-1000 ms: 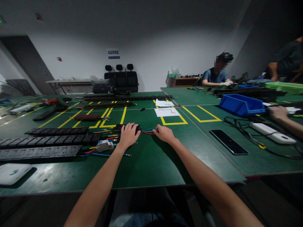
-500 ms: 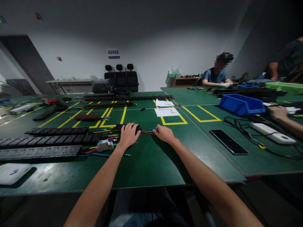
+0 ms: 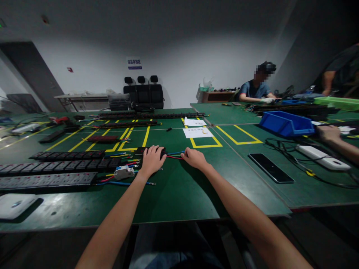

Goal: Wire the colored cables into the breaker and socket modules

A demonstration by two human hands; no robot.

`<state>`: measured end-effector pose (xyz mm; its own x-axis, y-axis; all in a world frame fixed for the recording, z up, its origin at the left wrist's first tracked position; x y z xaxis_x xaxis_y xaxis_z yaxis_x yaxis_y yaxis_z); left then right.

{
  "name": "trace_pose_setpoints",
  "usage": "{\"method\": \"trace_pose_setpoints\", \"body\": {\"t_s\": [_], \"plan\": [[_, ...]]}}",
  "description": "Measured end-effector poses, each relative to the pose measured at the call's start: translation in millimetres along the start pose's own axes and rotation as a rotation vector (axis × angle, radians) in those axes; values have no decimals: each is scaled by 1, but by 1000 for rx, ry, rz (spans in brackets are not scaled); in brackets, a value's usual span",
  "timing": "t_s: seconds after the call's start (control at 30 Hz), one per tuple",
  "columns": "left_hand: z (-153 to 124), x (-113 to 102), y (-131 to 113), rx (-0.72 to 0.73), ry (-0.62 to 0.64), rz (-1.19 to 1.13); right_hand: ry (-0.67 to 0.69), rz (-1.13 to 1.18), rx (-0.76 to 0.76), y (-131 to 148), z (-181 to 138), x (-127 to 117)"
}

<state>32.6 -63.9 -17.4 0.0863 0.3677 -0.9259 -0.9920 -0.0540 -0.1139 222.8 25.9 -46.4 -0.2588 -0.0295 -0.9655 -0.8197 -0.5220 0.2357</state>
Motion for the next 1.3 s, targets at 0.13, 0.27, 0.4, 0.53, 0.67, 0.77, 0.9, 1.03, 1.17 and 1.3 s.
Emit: {"method": "trace_pose_setpoints", "body": {"t_s": [0.13, 0.27, 0.4, 0.53, 0.67, 0.77, 0.9, 1.03, 1.17, 1.3], "plan": [[1, 2, 2, 2, -3, -5, -3, 3, 0, 0, 0, 0], [1, 4, 2, 10, -2, -11, -10, 0, -6, -1, 0, 0], [1, 2, 1, 12, 5, -10, -17, 1, -11, -1, 1, -1], [1, 1, 1, 7, 16, -11, -17, 1, -16, 0, 1, -1], [1, 2, 1, 9, 22, -13, -13, 2, -19, 0, 2, 0], [0, 1, 2, 7, 2, -2, -13, -3, -15, 0, 2, 0], [1, 2, 2, 7, -11, 8, -12, 0, -11, 0, 1, 1], [1, 4, 3, 9, 0, 2, -10, 12, -13, 0, 1, 0], [1, 5, 3, 14, 0, -2, -22, 14, -16, -1, 2, 1], [1, 4, 3, 15, -12, 4, -26, 24, -25, -1, 3, 2]]}}
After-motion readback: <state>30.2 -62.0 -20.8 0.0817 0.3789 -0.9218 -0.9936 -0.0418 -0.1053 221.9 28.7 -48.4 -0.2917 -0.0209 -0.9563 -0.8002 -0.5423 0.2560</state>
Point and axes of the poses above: each hand's wrist, its own z-axis towards the middle knuckle, its own x-axis out of the palm, y = z × x, the point moved 8 cm from there along z, towards the middle knuckle, and after that the axes turned 3 degrees about -x, right-handed, at the moved point
